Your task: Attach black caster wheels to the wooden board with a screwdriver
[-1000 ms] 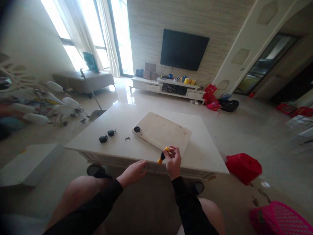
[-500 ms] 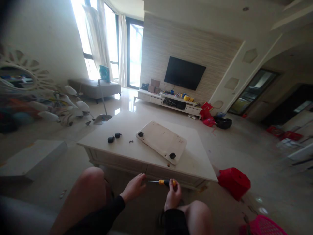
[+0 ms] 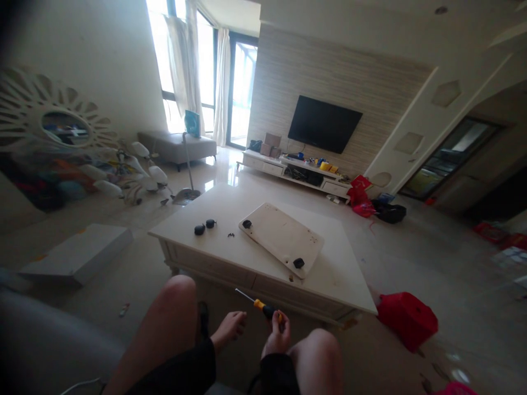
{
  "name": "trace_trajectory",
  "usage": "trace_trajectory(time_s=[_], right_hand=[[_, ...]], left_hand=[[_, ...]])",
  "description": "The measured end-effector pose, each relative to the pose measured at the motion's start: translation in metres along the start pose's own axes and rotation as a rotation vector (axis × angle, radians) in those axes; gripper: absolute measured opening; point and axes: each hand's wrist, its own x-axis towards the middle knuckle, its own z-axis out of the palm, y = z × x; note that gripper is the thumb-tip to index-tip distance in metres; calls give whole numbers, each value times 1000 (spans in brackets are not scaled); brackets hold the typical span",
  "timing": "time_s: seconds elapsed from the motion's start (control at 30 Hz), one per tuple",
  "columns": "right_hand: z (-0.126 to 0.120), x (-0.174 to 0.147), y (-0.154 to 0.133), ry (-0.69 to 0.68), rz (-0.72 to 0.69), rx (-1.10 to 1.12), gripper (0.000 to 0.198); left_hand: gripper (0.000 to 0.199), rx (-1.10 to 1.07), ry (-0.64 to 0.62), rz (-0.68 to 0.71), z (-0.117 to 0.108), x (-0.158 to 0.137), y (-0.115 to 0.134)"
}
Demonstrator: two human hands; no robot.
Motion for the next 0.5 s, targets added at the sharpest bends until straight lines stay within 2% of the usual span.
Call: trace_trajectory(time_s=[0.07,0.17,0.23,0.3,0.37,0.5], right_hand=[[1,-3,8,124,135,88,68],[-1,-4,15,172,286,199,71],[-3,-3,17,166,354,260,69],[-5,-2,16,155,401,314,67],[-4,-1,15,146,431,361,65],[5,-3,12,127,469,434,67]], left_hand=[[61,-111,48,-72,4,1,1],[73,-372,147,-93,13,3,7],[74,-507,252,-10,19,4,14],[68,-527,328,135,25,5,22],[63,-511,339,244,28,6,31],[60,-453,317,291,26,12,50]])
